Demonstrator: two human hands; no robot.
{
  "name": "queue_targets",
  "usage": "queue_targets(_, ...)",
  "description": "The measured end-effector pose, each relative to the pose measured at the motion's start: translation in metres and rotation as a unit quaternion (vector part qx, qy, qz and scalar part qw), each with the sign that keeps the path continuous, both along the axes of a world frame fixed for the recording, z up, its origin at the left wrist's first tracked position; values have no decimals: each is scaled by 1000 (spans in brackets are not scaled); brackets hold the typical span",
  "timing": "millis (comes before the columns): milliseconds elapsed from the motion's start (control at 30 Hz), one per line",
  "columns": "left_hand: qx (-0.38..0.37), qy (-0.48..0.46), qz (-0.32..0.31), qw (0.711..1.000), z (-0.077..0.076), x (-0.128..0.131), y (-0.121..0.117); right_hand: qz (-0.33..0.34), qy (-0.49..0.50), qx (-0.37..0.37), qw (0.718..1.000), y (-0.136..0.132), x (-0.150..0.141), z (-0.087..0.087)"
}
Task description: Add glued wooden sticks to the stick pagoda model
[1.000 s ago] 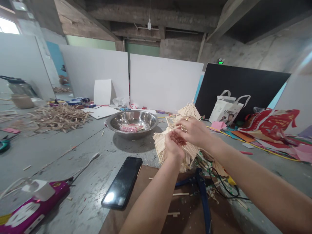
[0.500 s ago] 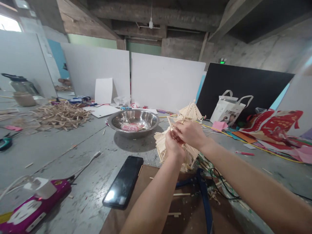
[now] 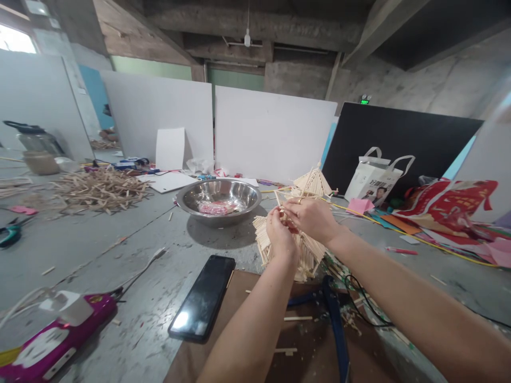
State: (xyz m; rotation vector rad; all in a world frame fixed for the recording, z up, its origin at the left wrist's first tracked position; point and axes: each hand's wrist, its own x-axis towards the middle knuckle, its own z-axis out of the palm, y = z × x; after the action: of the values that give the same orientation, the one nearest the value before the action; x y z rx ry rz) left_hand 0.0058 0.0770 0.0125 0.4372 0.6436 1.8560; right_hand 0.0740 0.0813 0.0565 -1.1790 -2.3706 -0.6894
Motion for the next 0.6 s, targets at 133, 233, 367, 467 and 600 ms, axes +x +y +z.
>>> queue_targets(133,13,14,-4,1000,-1,0,2,-19,-9,-10,1000,0,1,0)
queue_targets(233,17,12,-8,1000,-1,0,3,-25,-19,-14,999,1,1,0)
queue_targets(367,25,1,-13,1000,-1,1,2,-20,-23,4,1000,3,2,-1)
queue_targets(467,25,-5,-11,1000,-1,0,2,-21,-21,25,999,4,2,-3)
queue_targets(600,19,-8,-11,1000,-1,0,2,-25,-22,33,999,3,2,-2)
